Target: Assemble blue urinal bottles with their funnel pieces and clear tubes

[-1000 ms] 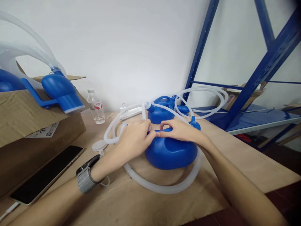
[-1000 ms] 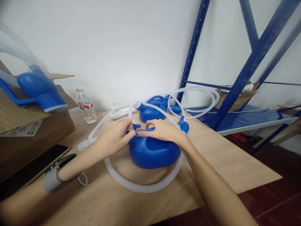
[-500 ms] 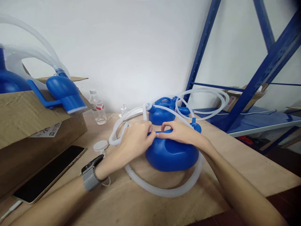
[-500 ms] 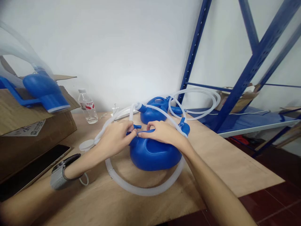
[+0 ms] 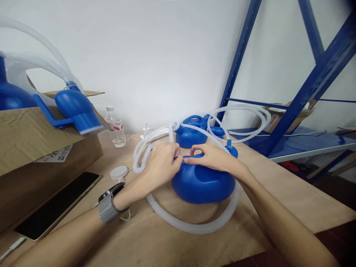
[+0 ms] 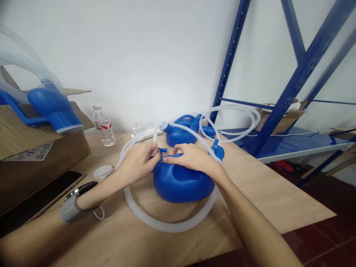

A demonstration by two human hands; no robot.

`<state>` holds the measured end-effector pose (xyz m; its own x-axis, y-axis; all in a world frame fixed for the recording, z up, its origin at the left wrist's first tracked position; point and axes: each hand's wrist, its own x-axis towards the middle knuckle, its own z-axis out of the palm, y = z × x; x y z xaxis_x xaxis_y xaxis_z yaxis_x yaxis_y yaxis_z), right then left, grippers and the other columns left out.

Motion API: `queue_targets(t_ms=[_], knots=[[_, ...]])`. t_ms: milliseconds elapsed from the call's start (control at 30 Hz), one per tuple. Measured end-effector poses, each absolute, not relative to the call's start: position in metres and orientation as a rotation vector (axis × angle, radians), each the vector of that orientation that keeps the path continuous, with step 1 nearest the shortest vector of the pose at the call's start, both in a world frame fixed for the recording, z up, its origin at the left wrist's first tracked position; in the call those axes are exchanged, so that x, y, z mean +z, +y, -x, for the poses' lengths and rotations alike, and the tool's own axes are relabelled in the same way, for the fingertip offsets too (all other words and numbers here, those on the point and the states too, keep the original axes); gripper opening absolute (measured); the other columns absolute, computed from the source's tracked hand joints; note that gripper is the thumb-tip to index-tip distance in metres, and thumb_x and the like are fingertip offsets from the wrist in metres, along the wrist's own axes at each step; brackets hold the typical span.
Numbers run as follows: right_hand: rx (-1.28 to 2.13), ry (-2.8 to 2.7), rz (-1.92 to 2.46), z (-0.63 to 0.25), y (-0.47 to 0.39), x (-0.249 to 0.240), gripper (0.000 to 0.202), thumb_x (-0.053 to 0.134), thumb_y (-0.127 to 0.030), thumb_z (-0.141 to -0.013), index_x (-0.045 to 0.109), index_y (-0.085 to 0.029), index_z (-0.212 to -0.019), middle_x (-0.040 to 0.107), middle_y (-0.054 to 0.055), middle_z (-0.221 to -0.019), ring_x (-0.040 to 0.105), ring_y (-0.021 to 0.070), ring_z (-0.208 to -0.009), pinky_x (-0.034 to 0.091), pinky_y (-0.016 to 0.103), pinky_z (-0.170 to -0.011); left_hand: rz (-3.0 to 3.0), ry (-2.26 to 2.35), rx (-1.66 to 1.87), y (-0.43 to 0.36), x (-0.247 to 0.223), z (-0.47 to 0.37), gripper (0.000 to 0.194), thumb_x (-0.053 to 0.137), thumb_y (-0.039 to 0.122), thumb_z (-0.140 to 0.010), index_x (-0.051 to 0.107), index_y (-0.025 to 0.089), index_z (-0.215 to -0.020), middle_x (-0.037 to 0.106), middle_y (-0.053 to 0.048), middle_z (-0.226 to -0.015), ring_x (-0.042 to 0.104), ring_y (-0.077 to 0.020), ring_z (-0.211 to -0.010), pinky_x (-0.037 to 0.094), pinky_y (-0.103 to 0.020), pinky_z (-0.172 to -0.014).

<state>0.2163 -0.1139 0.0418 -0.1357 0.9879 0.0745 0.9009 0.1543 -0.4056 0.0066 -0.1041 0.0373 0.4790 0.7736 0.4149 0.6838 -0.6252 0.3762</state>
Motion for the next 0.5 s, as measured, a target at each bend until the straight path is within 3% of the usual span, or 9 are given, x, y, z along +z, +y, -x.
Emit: queue_targets(t_ms=[200, 367, 500], knots=[[0.32, -2.122, 1.829, -0.215, -0.115, 0.041, 0.057, 0.063, -0.079, -0.081, 0.073, -0.024, -0.09, 0.071, 0.003, -0.076, 0.066, 0.0243, -0.077, 0.038, 0.031, -0.065, -2.565, 1.321, 0.818, -0.104, 0.038, -0.006, 0.024, 0.052, 0.028, -0.09, 0.044, 0.023, -0.068, 0.059, 0.0, -0.068, 0.052, -0.0184, -0.064, 0.028, -0.033, -0.061], [0.328, -2.124, 1.764, -0.216, -0.116, 0.041, 0.054, 0.062, -0.077, -0.083, 0.074, -0.025, -0.091, 0.075, 0.004, -0.086, 0.069, 0.0257, -0.085, 0.044, 0.033, -0.073, -2.607, 1.046, 0.74, -0.1, 0.055, 0.011, 0.033, 0.058, 0.054, -0.096, 0.062, 0.022, -0.097, 0.073, -0.005, -0.094, 0.066, -0.0235, -0.085, 0.044, -0.034, -0.073], [0.317, -2.122, 1.749, -0.231, -0.113, 0.042, 0.053, 0.066, -0.078, -0.081, 0.075, -0.026, -0.087, 0.076, 0.003, -0.086, 0.07, 0.0266, -0.087, 0.049, 0.034, -0.078, -2.637, 1.021, 0.813, -0.096, 0.088, 0.044, 0.037, 0.058, 0.054, -0.097, 0.065, 0.021, -0.112, 0.074, -0.007, -0.112, 0.068, -0.0245, -0.101, 0.049, -0.035, -0.085]])
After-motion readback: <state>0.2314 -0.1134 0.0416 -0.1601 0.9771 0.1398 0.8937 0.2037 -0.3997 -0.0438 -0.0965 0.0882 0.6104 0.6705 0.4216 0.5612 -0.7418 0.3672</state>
